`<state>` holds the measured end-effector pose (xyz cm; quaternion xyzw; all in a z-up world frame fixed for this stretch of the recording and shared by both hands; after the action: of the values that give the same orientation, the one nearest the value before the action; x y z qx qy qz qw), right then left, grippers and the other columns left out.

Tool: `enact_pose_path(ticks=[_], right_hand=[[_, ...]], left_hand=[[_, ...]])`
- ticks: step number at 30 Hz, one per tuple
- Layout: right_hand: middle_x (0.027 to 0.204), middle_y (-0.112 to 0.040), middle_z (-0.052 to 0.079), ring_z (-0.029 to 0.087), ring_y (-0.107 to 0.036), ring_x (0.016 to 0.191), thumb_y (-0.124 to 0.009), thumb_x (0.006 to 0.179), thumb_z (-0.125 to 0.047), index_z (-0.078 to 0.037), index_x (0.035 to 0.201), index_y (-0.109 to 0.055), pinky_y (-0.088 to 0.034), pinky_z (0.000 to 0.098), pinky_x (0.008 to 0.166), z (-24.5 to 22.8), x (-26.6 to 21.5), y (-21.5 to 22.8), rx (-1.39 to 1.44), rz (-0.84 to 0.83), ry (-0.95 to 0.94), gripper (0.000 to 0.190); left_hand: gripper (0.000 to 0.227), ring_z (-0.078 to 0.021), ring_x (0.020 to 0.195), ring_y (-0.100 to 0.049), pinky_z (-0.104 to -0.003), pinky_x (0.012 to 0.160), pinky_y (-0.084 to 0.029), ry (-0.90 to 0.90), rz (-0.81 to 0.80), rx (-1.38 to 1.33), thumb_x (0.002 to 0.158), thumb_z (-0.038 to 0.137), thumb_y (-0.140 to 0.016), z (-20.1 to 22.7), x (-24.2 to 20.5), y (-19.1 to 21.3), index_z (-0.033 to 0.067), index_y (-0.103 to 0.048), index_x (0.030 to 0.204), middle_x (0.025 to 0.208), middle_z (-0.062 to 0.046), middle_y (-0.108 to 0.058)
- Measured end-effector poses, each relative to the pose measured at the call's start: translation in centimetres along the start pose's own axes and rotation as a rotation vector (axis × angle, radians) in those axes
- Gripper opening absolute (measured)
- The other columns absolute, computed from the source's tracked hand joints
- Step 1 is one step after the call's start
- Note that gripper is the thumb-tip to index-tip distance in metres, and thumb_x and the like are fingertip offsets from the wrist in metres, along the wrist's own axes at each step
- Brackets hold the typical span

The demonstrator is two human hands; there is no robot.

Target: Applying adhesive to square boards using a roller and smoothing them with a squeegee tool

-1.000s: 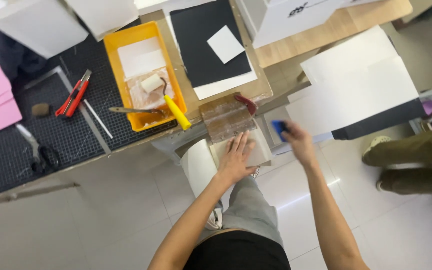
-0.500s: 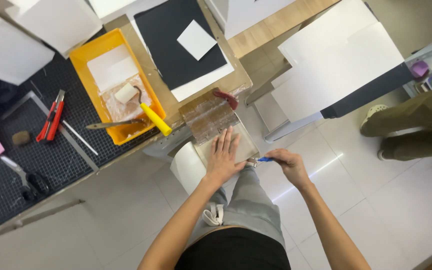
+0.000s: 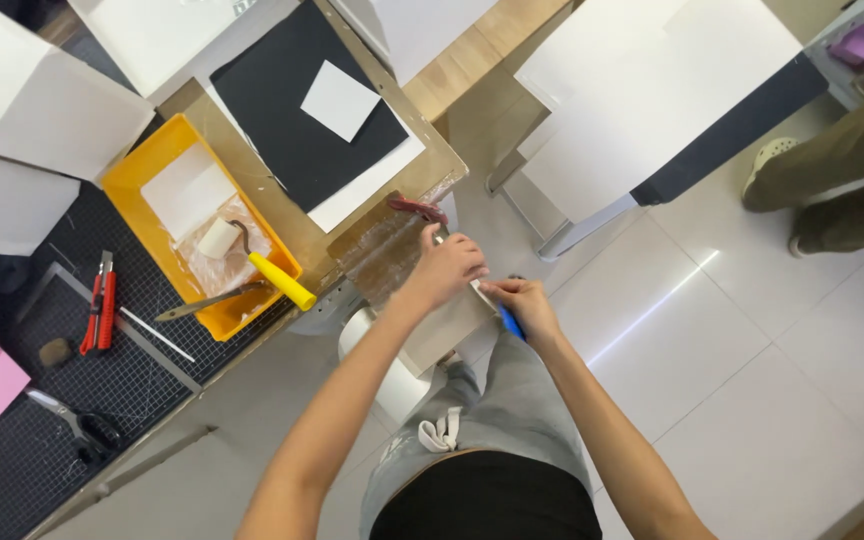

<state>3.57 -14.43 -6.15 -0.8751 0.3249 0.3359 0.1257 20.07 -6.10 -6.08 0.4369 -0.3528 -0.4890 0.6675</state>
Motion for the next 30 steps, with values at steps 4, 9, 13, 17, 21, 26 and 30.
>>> enact_pose_path(ticks=[4,9,13,17,21,26,30], right_hand=[[0.075,-0.075,0.009,0.019,-0.069,0.069,-0.079,0.088,-0.034,-0.012,0.094,-0.082,-0.050,0.0288,0.062,-1.2,-2.0,-0.7,-0.373,0.126,0.318,0.023],[0.075,-0.067,0.005,0.013,-0.063,0.070,-0.082,0.085,-0.037,-0.021,0.096,-0.082,-0.048,0.0235,0.067,-1.0,-3.1,-0.3,-0.391,0.167,0.376,0.019],[0.076,-0.065,0.005,0.008,-0.059,0.073,-0.081,0.087,-0.033,-0.017,0.106,-0.080,-0.050,0.0238,0.072,0.1,-4.9,-0.1,-0.200,0.229,0.255,0.025],[0.073,-0.062,0.004,0.007,-0.050,0.075,-0.083,0.084,-0.027,-0.013,0.105,-0.081,-0.047,0.0258,0.070,-1.4,-7.9,-1.5,-0.053,0.273,0.200,0.025],[0.063,-0.044,-0.001,0.007,-0.044,0.067,-0.086,0.079,-0.017,-0.004,0.099,-0.079,-0.040,0.0218,0.062,-1.7,-8.7,-1.9,0.117,0.377,0.171,0.025],[0.059,-0.058,0.000,0.004,-0.050,0.060,-0.085,0.080,-0.011,0.002,0.094,-0.075,-0.038,0.0169,0.056,-1.1,-8.7,-1.8,0.192,0.390,0.194,0.021],[0.056,-0.056,0.001,0.006,-0.050,0.056,-0.085,0.078,-0.011,-0.001,0.086,-0.074,-0.040,0.0197,0.054,1.9,-8.4,-0.4,0.063,0.373,0.142,0.017]], left_hand=[[0.013,-0.0064,0.101,-0.064,-0.058,0.110,-0.021,-0.139,-0.454,0.086,0.085,0.052,-0.068,-1.8,2.9,-3.2,0.0395,-0.070,0.089,0.090,0.019,-0.072],[0.018,-0.0044,0.095,-0.066,-0.043,0.104,-0.030,-0.197,-0.477,-0.035,0.082,0.056,-0.070,-2.2,3.3,2.6,0.0387,-0.070,0.086,0.087,0.020,-0.072],[0.018,-0.0171,0.096,-0.072,-0.038,0.093,-0.050,-0.037,-0.445,-0.215,0.079,0.055,-0.075,-4.8,3.8,4.1,0.0379,-0.074,0.083,0.086,0.013,-0.076],[0.014,-0.0228,0.096,-0.071,-0.038,0.089,-0.052,-0.043,-0.385,-0.282,0.080,0.042,-0.078,-5.0,3.1,5.7,0.0290,-0.073,0.079,0.086,0.004,-0.075],[0.014,-0.0216,0.092,-0.072,-0.035,0.085,-0.054,-0.015,-0.312,-0.394,0.077,0.033,-0.082,-5.3,3.2,5.8,0.0242,-0.072,0.078,0.080,0.003,-0.074],[0.015,-0.0225,0.089,-0.072,-0.035,0.084,-0.054,-0.049,-0.263,-0.451,0.077,0.023,-0.083,-6.3,2.8,4.9,0.0182,-0.069,0.075,0.078,0.000,-0.073],[0.013,-0.0232,0.090,-0.068,-0.035,0.083,-0.054,-0.122,-0.146,-0.306,0.086,0.020,-0.072,-7.1,1.9,3.9,0.0155,-0.061,0.080,0.081,-0.001,-0.068]])
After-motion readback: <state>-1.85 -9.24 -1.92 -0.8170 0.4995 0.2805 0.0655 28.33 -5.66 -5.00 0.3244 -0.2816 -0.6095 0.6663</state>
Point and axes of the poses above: each hand's wrist, its own x-axis towards the middle knuckle, its own y-axis out of the back of the hand, z = x × y, the point moved 2 cm from there along x, towards the middle knuckle
